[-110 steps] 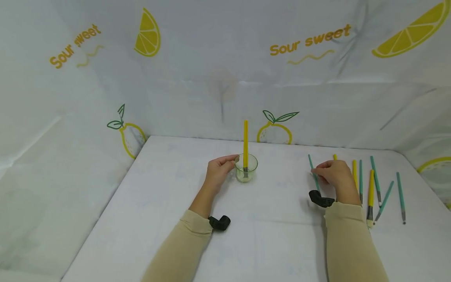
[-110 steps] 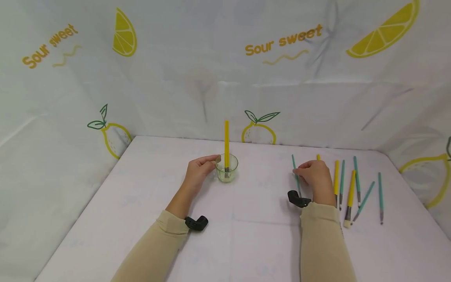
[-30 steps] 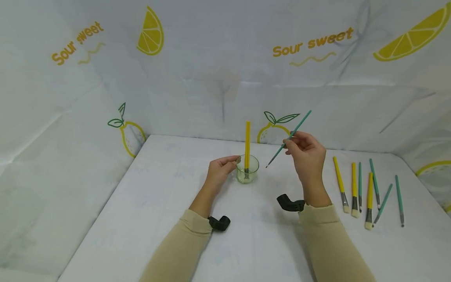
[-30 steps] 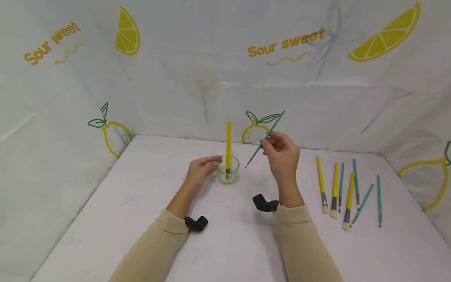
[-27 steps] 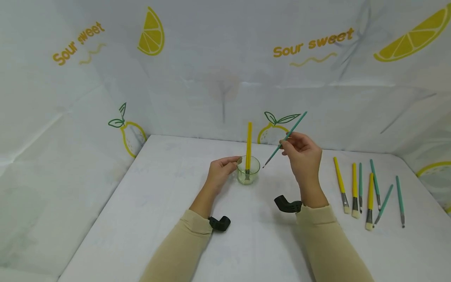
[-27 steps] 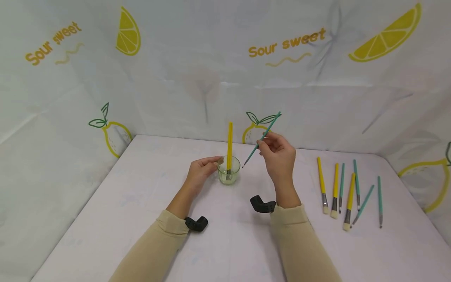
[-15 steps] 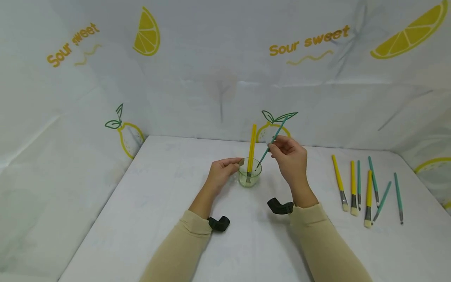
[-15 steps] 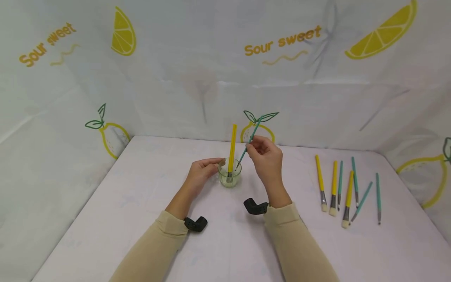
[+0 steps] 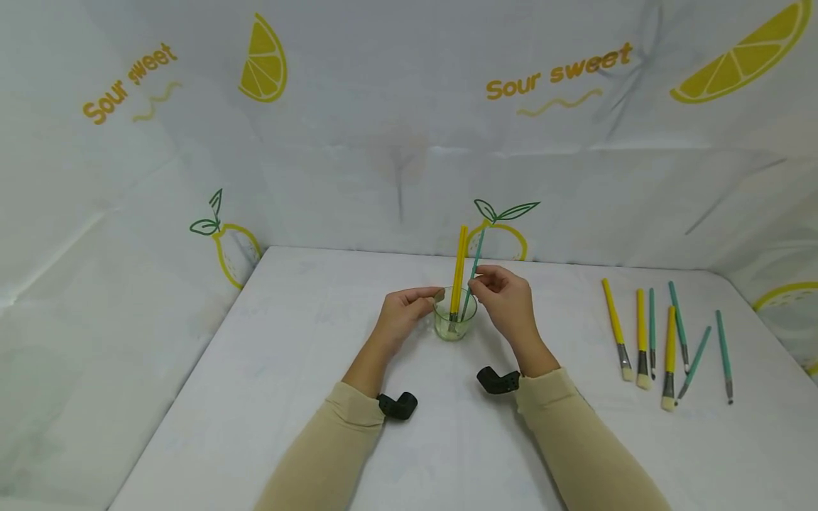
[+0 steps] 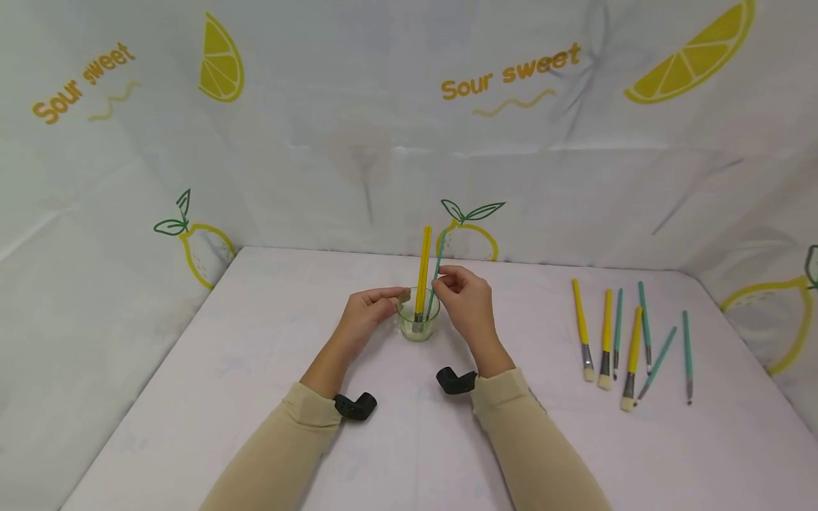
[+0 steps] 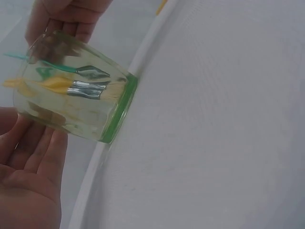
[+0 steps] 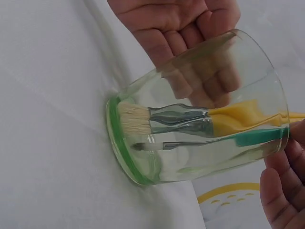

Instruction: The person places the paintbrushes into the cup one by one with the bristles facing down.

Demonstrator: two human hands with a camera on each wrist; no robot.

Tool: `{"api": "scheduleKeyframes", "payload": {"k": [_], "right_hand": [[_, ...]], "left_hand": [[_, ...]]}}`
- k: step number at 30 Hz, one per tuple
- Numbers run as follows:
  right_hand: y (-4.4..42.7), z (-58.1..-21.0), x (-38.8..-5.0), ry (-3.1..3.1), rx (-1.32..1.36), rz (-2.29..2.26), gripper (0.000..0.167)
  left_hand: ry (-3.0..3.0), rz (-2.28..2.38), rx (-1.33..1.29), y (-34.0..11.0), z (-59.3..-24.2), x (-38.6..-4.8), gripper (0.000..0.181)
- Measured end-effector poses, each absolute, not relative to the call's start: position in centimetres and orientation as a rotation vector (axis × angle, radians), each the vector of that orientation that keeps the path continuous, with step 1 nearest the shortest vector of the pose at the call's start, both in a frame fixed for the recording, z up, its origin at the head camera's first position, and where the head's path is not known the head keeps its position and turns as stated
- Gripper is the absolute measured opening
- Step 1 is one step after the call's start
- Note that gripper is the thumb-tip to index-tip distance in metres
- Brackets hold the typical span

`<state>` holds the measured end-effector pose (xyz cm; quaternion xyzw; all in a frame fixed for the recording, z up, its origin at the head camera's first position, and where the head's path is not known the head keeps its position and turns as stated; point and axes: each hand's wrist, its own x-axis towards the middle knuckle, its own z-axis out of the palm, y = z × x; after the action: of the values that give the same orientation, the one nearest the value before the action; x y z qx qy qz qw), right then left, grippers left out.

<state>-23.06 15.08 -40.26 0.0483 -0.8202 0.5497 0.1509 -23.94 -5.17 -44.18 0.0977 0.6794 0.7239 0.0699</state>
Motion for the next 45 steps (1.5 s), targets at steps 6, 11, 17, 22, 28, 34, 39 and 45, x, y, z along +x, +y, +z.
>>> {"api": "scheduleKeyframes", "payload": {"k": [6,11,17,22,28,34,39,45], "right_hand": [[15.1,-40.7,-23.1,-2.436,0.128,1.515,0.027],[15.1,-40.8,-23.2,-2.474,0.140,1.527,0.028],[15.1,-41.1,-23.3,-2.489,0.135,1.549,0.028],[15.1,-41.3,-23.2,-2.499,0.130,1.559,0.028],[15.2,-41.2,-23.1,-2.494,0.122,1.589,0.030],[15.5,-41.0,-23.0,-2.504,0.118,1.617,0.033],[16.2,-40.5,-23.1,-2.503,0.114,1.606,0.038],[19.0,-39.6,-23.4,-2.495,0.071,1.436,0.033]], "left_hand": [[2.033,2.185,0.313,-5.0,-44.2,-23.9,0.029],[2.019,2.191,0.319,-5.0,-44.1,-23.9,0.029],[2.015,2.196,0.315,-4.9,-44.2,-23.8,0.028],[2.004,2.194,0.307,-4.8,-44.3,-23.8,0.028],[1.995,2.196,0.304,-4.8,-44.3,-23.8,0.028],[1.998,2.194,0.292,-4.8,-44.3,-23.7,0.028],[2.006,2.188,0.301,-4.9,-44.1,-23.6,0.028],[2.004,2.190,0.307,-5.2,-44.2,-23.8,0.029]]}}
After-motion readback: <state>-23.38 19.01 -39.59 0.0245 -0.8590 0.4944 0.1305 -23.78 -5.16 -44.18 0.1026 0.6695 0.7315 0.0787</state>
